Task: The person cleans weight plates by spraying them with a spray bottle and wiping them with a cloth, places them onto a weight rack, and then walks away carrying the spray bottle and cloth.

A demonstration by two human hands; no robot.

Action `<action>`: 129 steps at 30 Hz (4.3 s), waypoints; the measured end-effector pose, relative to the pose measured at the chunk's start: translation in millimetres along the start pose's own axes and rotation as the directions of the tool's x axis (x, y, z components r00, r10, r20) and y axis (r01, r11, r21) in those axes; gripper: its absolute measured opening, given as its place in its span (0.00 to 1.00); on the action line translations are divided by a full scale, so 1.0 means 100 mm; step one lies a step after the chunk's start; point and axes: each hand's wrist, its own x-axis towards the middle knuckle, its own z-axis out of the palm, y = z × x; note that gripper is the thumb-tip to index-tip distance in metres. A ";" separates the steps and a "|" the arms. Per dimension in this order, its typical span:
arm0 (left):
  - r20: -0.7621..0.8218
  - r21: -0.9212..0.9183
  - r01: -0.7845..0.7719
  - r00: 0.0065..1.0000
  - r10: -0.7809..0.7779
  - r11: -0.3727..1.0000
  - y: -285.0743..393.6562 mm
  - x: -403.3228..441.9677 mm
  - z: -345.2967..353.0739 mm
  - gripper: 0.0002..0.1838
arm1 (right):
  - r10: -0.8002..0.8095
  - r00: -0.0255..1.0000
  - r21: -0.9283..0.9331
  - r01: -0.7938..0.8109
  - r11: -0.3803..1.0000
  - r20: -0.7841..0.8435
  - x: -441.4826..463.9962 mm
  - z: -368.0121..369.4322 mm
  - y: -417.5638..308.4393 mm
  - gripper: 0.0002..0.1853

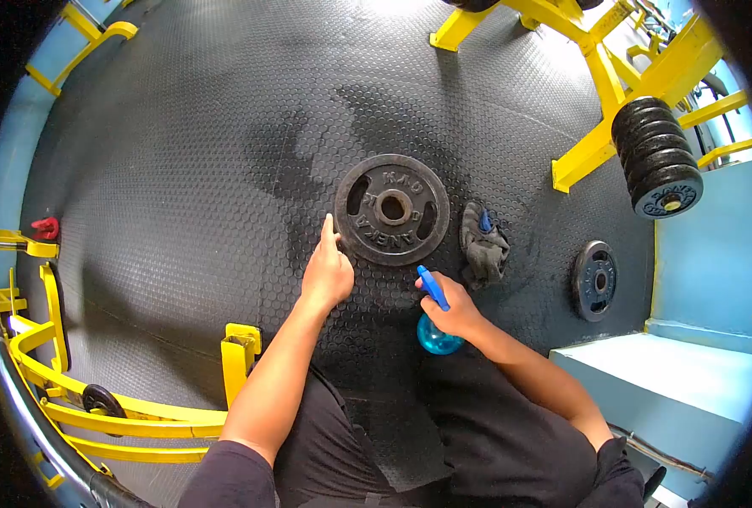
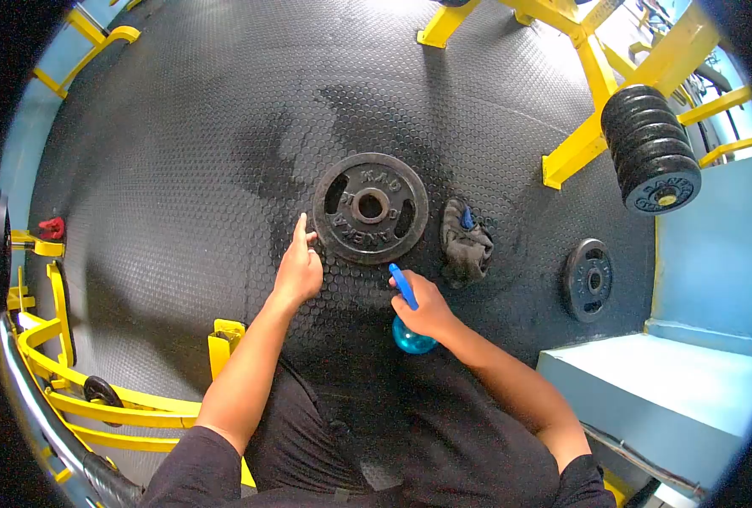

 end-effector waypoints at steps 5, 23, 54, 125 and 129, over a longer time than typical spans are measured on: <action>0.011 0.039 -0.038 0.999 0.038 0.999 -0.03 -0.07 -0.07 0.39 | 0.125 0.982 -0.137 -0.106 0.985 0.141 -0.10 -0.11 0.03 0.10; 0.109 0.061 -0.094 0.990 0.087 0.994 -0.16 -0.15 -0.19 0.39 | -0.205 0.862 -0.415 -0.007 0.910 -0.464 -0.03 -1.17 0.09 0.17; 0.217 0.047 0.068 0.973 -0.077 0.997 0.01 -0.04 0.15 0.48 | 0.025 0.976 -0.712 -0.176 0.679 -0.217 0.57 -1.14 0.60 0.09; 0.129 0.020 0.509 0.852 -0.508 0.860 -0.52 0.30 -0.09 0.23 | -0.418 0.489 -0.314 0.851 0.421 0.766 2.13 1.20 -0.33 0.16; -0.061 -0.157 0.308 0.945 -0.320 0.938 -0.69 0.15 -0.13 0.21 | -0.466 0.765 -0.538 0.644 0.544 0.444 2.61 0.73 -0.13 0.20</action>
